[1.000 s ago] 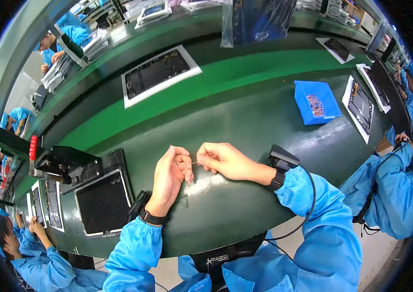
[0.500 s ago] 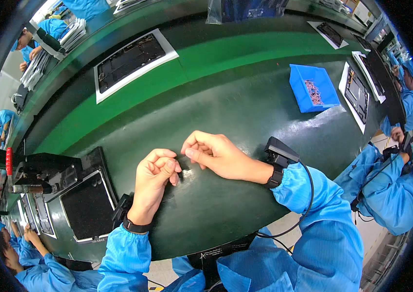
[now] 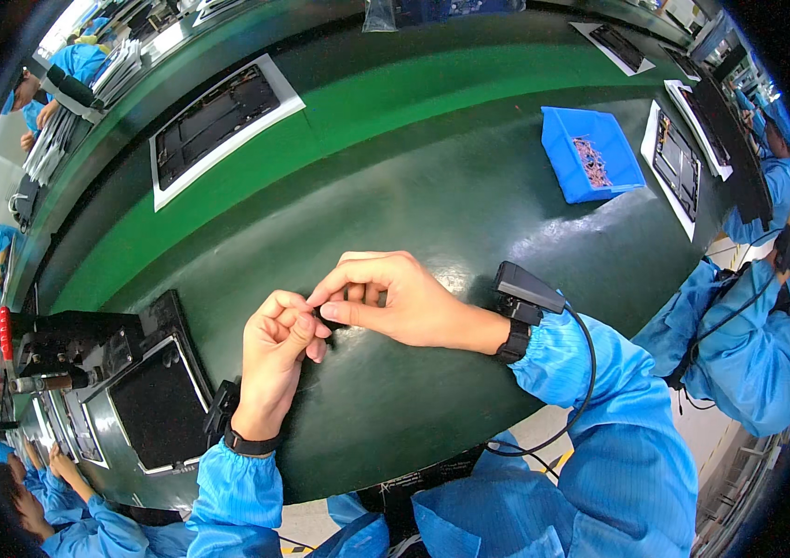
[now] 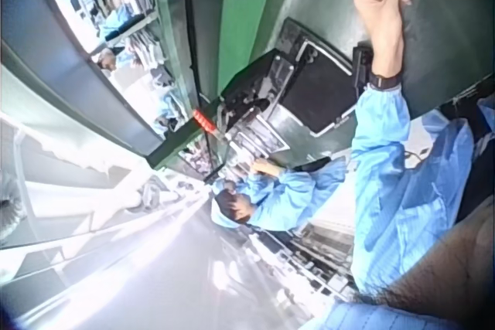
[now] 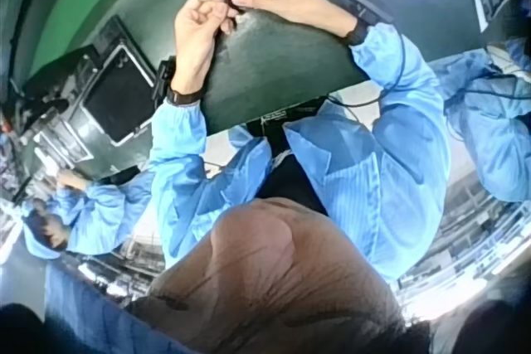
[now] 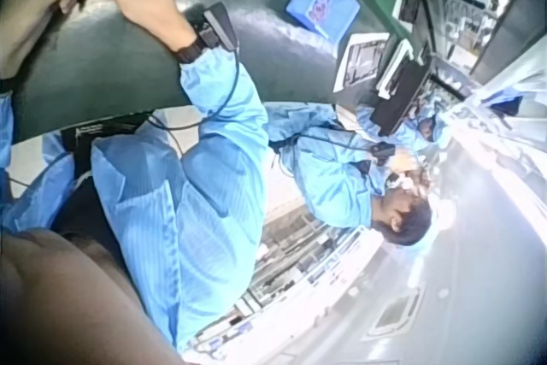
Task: The person assembles tablet computers by pressing tablet frames in a manual lever press, attaching internal wires and ribbon cables by hand, pressing the assembled units again, and placing them onto the conveyor belt.
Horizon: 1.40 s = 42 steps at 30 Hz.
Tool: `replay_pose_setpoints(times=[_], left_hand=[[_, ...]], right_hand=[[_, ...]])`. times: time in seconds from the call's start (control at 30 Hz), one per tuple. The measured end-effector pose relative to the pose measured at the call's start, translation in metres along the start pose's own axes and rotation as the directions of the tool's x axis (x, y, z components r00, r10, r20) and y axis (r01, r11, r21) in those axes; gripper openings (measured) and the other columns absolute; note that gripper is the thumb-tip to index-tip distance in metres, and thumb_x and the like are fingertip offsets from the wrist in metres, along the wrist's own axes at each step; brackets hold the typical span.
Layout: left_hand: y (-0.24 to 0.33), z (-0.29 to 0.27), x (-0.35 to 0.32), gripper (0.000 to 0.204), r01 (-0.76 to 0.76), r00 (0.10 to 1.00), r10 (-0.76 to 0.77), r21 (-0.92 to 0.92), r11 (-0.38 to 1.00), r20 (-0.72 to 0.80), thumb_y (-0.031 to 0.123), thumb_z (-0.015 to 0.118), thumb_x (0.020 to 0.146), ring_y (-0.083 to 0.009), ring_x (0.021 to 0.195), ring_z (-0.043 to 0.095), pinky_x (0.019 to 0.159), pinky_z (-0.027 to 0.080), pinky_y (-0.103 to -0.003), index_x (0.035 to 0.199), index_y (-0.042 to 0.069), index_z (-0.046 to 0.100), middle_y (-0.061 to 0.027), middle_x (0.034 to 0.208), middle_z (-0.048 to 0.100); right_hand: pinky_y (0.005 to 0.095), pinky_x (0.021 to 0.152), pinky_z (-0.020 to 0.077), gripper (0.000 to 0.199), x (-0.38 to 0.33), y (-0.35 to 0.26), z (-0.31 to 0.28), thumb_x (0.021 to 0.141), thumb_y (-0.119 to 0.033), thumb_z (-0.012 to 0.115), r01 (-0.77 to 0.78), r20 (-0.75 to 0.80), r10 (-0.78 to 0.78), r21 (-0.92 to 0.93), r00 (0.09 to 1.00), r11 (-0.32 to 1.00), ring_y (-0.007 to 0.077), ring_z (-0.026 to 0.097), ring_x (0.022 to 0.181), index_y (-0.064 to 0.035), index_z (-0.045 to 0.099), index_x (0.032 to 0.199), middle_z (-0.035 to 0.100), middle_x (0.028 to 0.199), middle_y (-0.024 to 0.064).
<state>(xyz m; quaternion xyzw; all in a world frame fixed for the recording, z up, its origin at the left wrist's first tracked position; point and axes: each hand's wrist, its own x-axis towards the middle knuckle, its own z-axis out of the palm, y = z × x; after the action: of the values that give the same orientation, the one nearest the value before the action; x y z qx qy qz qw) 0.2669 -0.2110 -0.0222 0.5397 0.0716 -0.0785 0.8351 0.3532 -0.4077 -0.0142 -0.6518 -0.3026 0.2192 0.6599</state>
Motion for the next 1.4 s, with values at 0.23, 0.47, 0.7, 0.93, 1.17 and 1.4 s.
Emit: replay_pose_setpoints(times=[0.23, 0.47, 0.7, 0.93, 1.17, 1.4], left_hand=[[0.0, -0.001, 0.0, 0.019, 0.009, 1.0, -0.01, 0.015, 1.0, 0.025, 0.021, 0.068, 0.101, -0.0102, 0.067, 0.061, 0.063, 0.049, -0.024, 0.108, 0.005, 0.062, -0.0076, 0.086, 0.072], [-0.002, 0.0, 0.0, 0.017, 0.01, 0.999, -0.012, 0.057, 0.998, 0.046, 0.019, 0.068, 0.101, -0.0103, 0.069, 0.062, 0.064, 0.049, -0.023, 0.108, 0.004, 0.064, -0.0077, 0.086, 0.072], [0.0, -0.002, -0.001, 0.015, 0.014, 0.999, -0.016, 0.048, 0.999, 0.042, 0.018, 0.069, 0.101, -0.0104, 0.069, 0.062, 0.064, 0.049, -0.023, 0.105, 0.004, 0.064, -0.0084, 0.086, 0.072], [0.0, -0.001, 0.0, 0.015, 0.025, 0.998, -0.029, 0.075, 0.997, 0.047, 0.017, 0.068, 0.101, -0.0106, 0.07, 0.062, 0.065, 0.05, -0.024, 0.105, 0.003, 0.064, -0.0091, 0.088, 0.073], [0.007, 0.01, 0.005, 0.011, 0.051, 0.995, -0.063, 0.142, 0.989, 0.076, 0.011, 0.066, 0.101, -0.0108, 0.073, 0.064, 0.068, 0.051, -0.024, 0.104, 0.001, 0.068, -0.0102, 0.089, 0.074], [-0.003, -0.003, -0.002, 0.01, 0.059, 0.987, -0.073, 0.099, 0.993, 0.142, 0.006, 0.065, 0.1, -0.0091, 0.084, 0.067, 0.071, 0.05, -0.022, 0.109, 0.001, 0.066, -0.0055, 0.094, 0.074]], right_hand=[[0.0236, 0.059, 0.0432, 0.014, -0.002, -0.007, -0.002, 0.094, -0.01, 0.075, 0.023, 0.044, -0.02, -0.059, 0.999, 0.998, 0.0048, 0.055, 0.067, -0.0053, 0.077, 0.106, 0.065, 0.089, 0.0007], [0.0227, 0.057, 0.0446, 0.011, -0.004, 0.002, 0.0, 0.093, -0.011, 0.075, 0.044, -0.004, -0.045, -0.076, 0.999, 0.996, 0.0051, 0.058, 0.068, -0.0019, 0.072, 0.098, 0.066, 0.085, 0.0013], [0.024, 0.061, 0.0451, 0.008, -0.003, -0.006, -0.001, 0.096, -0.01, 0.073, -0.012, 0.025, 0.014, -0.082, 1.0, 0.997, 0.007, 0.058, 0.07, -0.0029, 0.072, 0.1, 0.067, 0.092, 0.0018], [0.024, 0.062, 0.0455, 0.007, -0.005, -0.002, -0.002, 0.096, -0.009, 0.072, -0.051, 0.042, 0.056, -0.128, 0.998, 0.99, 0.0067, 0.058, 0.071, -0.003, 0.07, 0.099, 0.066, 0.089, 0.0009], [0.0233, 0.053, 0.041, 0.008, -0.006, 0.002, -0.006, 0.095, -0.01, 0.071, 0.088, -0.061, -0.097, -0.14, 0.993, 0.986, 0.0034, 0.053, 0.062, -0.0028, 0.068, 0.096, 0.061, 0.078, 0.0001], [0.025, 0.055, 0.0451, 0.009, -0.015, -0.014, 0.009, 0.094, -0.008, 0.072, 0.174, -0.012, -0.19, -0.345, 0.982, 0.922, 0.0074, 0.058, 0.063, -0.0027, 0.07, 0.1, 0.062, 0.087, 0.0039]])
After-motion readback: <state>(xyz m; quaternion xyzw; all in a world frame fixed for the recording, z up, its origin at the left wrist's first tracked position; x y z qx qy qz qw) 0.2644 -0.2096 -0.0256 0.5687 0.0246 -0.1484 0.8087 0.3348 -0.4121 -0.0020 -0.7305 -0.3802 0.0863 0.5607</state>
